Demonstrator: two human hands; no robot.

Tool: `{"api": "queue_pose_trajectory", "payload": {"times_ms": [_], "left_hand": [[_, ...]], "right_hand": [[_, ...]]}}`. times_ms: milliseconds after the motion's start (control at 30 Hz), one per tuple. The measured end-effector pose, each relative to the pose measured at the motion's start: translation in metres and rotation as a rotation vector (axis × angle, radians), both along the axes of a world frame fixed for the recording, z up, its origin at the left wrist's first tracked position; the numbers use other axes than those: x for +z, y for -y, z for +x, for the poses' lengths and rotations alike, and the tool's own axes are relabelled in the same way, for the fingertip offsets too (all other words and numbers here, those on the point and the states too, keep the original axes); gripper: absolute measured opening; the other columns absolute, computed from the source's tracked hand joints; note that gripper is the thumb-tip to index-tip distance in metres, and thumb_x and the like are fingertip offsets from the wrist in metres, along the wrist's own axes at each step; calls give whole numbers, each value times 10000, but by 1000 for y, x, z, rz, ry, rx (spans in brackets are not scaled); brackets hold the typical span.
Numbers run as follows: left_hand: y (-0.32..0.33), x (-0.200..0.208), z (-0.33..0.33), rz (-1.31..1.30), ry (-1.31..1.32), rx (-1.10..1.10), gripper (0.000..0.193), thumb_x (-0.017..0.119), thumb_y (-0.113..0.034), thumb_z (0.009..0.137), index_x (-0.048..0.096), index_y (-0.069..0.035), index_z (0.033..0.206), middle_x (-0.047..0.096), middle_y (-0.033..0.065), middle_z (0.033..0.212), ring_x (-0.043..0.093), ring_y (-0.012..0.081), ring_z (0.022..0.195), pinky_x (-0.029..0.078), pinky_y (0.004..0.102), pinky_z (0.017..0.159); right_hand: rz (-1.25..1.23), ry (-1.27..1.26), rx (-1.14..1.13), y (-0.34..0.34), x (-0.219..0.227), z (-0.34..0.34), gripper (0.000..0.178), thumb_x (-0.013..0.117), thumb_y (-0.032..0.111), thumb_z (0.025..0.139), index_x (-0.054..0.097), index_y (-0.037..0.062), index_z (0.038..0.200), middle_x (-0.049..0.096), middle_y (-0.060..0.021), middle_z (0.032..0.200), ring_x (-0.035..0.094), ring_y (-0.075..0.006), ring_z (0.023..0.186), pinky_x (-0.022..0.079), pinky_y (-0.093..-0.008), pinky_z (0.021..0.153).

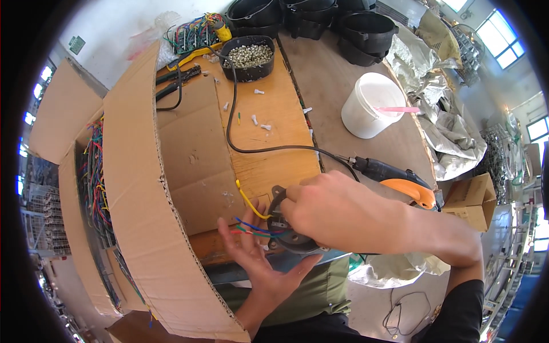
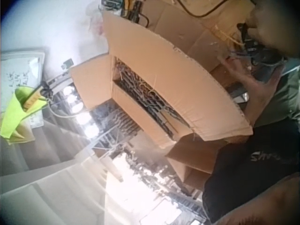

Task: The person assembles electronic components into a housing by applying thermal paste to a circuit board, placing the board into a black plastic casing, and securing it with screws using a powered screwdriver.

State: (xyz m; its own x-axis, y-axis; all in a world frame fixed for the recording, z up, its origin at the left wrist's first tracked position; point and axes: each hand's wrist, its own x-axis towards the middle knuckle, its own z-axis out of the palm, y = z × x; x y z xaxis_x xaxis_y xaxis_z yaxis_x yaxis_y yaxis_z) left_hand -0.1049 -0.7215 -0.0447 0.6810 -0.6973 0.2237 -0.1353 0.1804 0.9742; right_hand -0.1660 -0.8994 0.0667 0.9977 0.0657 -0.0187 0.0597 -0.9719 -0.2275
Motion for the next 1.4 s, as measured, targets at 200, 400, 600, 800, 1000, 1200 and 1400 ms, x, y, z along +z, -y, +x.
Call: {"api": "queue_pose_trajectory", "payload": {"times_ms": [200, 400, 600, 800, 1000, 1200, 1400], "left_hand": [[-17, 13, 10, 136, 47, 83, 1174, 943, -236, 666, 181, 11, 1524, 429, 214, 1454, 507, 300, 1244, 391, 416, 1072], [-3, 16, 2, 142, 105, -53, 1208, 975, -243, 627, 190, 12, 1510, 450, 214, 1428, 513, 296, 1253, 414, 417, 1067], [2, 3, 0, 27, 130, -107, 1061, 937, -154, 692, 254, 64, 1474, 459, 254, 1432, 550, 305, 1257, 487, 387, 1024], [1, 9, 2, 75, 75, -150, 1001, 925, -161, 716, 298, 110, 1447, 481, 267, 1416, 576, 292, 1231, 489, 394, 1027], [-3, 5, -2, 77, 67, -150, 1043, 920, -186, 727, 236, 97, 1461, 416, 303, 1465, 555, 318, 1267, 487, 395, 1029], [-12, 26, 5, 253, 164, -98, 956, 872, -223, 790, 220, 67, 1427, 419, 310, 1445, 578, 321, 1220, 511, 374, 969], [-50, 42, -12, 419, 337, -48, 990, 872, -219, 738, 253, 47, 1463, 403, 230, 1475, 471, 333, 1303, 375, 438, 1069]], "right_hand": [[41, -66, 40, 1, -11, -2, 58, 691, 82, 716, 710, 28, 721, 672, -119, 706, 705, -293, 662, 557, -372, 586], [147, -107, 52, 9, -6, 0, 60, 690, 71, 718, 705, 15, 731, 666, -125, 691, 700, -315, 658, 562, -383, 594], [192, -117, 37, 14, -11, -2, 74, 688, 82, 714, 689, 8, 717, 669, -122, 686, 701, -313, 651, 567, -383, 597], [184, -124, 30, 13, -13, -1, 65, 689, 87, 703, 692, 23, 710, 674, -120, 685, 700, -315, 643, 567, -387, 589], [222, -182, -17, 13, -8, -1, 61, 694, 83, 707, 703, 27, 730, 677, -136, 698, 700, -323, 649, 570, -404, 604], [122, 3, -132, 29, 24, 5, 56, 676, 64, 755, 708, 18, 757, 654, -174, 660, 692, -356, 676, 572, -413, 624], [17, 562, -426, 158, 17, 132, 95, 662, 79, 773, 745, 43, 801, 694, -207, 763, 694, -394, 751, 587, -436, 722]]}}
